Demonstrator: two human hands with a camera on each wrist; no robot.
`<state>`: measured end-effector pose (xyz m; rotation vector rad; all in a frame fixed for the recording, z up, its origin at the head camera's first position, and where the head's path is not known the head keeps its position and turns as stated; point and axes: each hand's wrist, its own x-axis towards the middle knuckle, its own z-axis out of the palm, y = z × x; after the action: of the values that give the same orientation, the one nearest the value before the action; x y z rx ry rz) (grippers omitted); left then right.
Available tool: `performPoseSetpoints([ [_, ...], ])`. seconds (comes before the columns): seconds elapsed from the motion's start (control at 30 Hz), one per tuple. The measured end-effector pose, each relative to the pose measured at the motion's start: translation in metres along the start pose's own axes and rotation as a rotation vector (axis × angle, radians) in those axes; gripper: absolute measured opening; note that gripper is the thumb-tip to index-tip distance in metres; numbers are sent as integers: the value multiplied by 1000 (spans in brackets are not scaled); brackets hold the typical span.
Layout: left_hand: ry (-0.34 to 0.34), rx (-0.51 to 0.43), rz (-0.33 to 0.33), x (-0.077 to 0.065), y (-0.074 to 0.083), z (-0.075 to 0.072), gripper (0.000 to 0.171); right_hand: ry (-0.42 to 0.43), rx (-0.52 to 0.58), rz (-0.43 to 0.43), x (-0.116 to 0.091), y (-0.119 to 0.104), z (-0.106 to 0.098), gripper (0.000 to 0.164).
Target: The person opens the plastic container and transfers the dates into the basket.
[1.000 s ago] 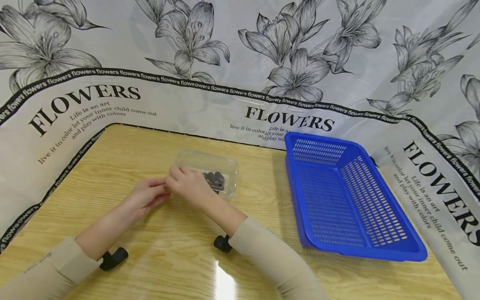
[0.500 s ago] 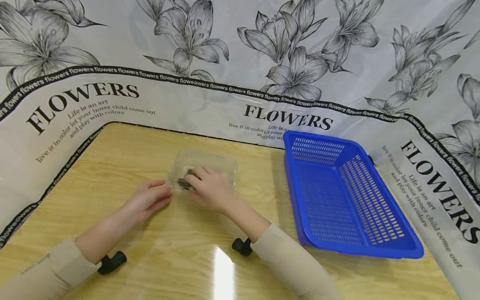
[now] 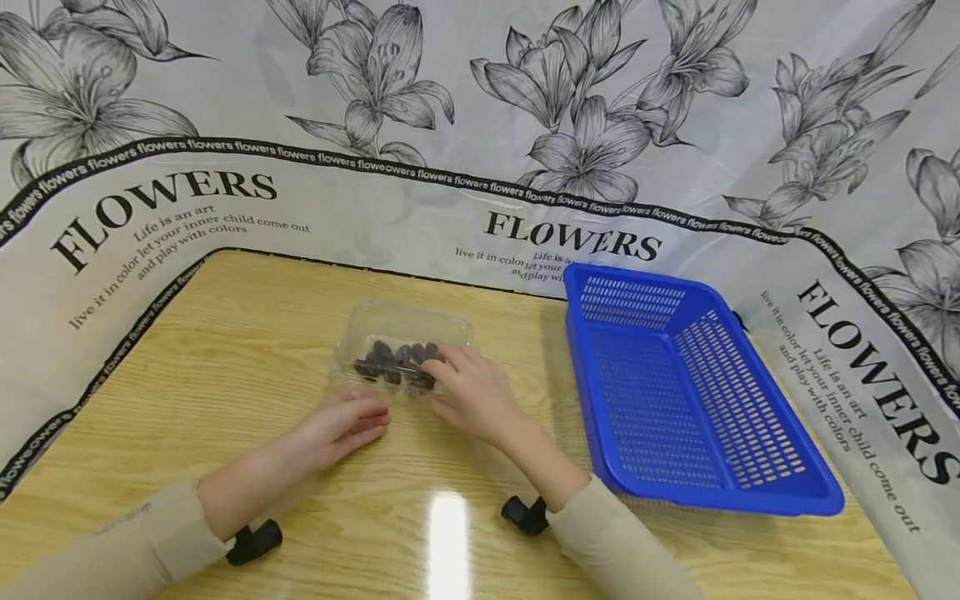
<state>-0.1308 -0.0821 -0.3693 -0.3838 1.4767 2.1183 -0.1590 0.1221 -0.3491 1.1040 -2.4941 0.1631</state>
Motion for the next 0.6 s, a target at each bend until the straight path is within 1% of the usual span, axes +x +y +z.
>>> performPoseSetpoints([
  [0.17,-27,-35,3,4,-6,15,47,-4,54,12,-6,5,-1,35],
  [0.3,-35,-73,5,8,-9,23,45,-10,95,2,-8,9,-2,35],
  [0.43,-16,-105,9,12,-12,30,41,-37,114,-10,-9,12,-3,34],
  [0.6,8,-144,12,16,-13,36,35,-65,104,-13,-9,14,-4,33],
])
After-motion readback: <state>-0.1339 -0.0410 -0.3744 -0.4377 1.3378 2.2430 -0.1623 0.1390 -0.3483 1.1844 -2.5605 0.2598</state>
